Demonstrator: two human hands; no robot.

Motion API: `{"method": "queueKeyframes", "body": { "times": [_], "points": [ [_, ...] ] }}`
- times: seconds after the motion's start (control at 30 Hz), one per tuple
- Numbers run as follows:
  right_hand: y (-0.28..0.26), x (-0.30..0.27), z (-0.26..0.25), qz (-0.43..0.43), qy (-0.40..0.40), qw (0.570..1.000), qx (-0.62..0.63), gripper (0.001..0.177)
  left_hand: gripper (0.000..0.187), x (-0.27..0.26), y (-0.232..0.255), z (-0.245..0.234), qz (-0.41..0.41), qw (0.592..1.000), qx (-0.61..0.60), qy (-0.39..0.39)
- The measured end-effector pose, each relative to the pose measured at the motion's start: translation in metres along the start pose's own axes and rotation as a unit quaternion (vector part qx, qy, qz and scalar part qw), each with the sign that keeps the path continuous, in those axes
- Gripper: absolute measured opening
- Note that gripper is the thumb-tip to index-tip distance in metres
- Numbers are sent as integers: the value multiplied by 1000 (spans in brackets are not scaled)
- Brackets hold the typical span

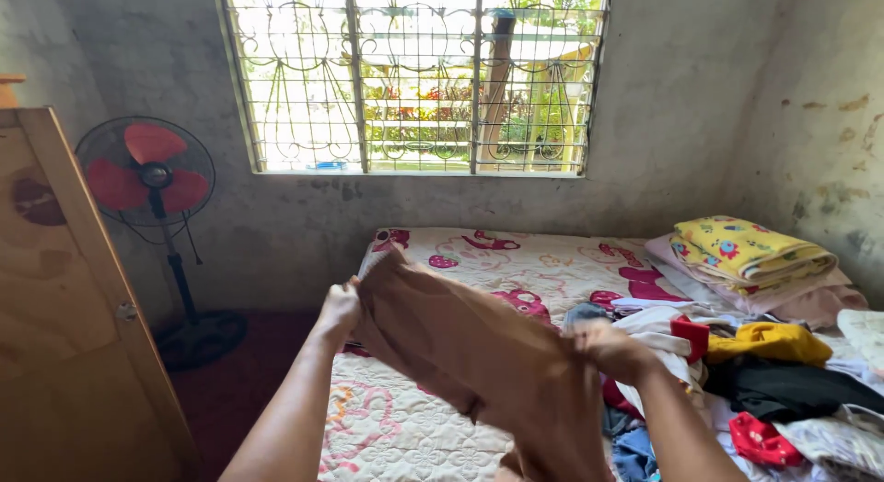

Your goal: Folding various articles of clothing on a bed.

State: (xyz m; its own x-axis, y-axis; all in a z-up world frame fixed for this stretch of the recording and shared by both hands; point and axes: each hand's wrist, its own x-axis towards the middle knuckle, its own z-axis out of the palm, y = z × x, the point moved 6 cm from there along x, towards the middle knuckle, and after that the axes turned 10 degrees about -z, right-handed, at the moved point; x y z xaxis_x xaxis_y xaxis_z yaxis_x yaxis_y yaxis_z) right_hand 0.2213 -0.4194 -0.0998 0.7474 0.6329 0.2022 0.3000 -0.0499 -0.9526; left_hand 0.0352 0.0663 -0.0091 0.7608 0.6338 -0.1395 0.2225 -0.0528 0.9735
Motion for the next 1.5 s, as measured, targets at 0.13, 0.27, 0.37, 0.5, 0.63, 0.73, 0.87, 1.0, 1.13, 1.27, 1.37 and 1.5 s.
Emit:
{"method": "queueKeyframes", "body": {
  "times": [0.13, 0.27, 0.37, 0.5, 0.63, 0.73, 0.87, 1.0, 1.13, 1.27, 1.37, 1.5],
  "points": [
    [14, -28, -15, 269, 80, 928, -244, 12, 37, -31, -16, 33, -129, 968, -59, -206],
    [-59, -28, 5, 131, -74, 968, -203, 20, 21, -7, -3, 69, -123, 844, -229, -469],
    [-172, -46, 37, 103, -55, 993, -28, 31, 17, 47, 12, 66, 77, 753, -409, -510],
    [-169, -15, 21, -67, 0, 958, 278, 35, 62, -128, 62, 49, 1, 776, -564, -282],
    [-52, -8, 25, -50, 122, 934, 333, 38, 65, -121, 25, 78, -39, 782, -518, -345],
    [-36, -29, 49, -18, 61, 905, 421, 36, 69, -114, -22, 103, -84, 781, -469, -403],
    [-68, -35, 26, -9, 193, 910, 367, 44, 73, -119, -37, 120, -144, 773, -396, -474],
    [-149, -70, 70, 76, 274, 891, 355, 83, 49, -131, 6, 131, -62, 805, -326, -491],
    [-54, -26, 59, 9, 5, 929, 370, 69, 42, -78, -9, 140, -28, 883, -214, -417],
    [-115, -13, 42, -56, 66, 969, 229, 36, 38, -84, 40, 107, -49, 942, -129, -306],
    [-180, -16, 47, -53, 153, 953, 254, 37, 34, -106, 85, 98, -24, 930, -214, -299],
    [-192, -27, 59, -10, 238, 953, 186, 46, 29, -90, 81, 101, 63, 926, -219, -301]
  ]
}}
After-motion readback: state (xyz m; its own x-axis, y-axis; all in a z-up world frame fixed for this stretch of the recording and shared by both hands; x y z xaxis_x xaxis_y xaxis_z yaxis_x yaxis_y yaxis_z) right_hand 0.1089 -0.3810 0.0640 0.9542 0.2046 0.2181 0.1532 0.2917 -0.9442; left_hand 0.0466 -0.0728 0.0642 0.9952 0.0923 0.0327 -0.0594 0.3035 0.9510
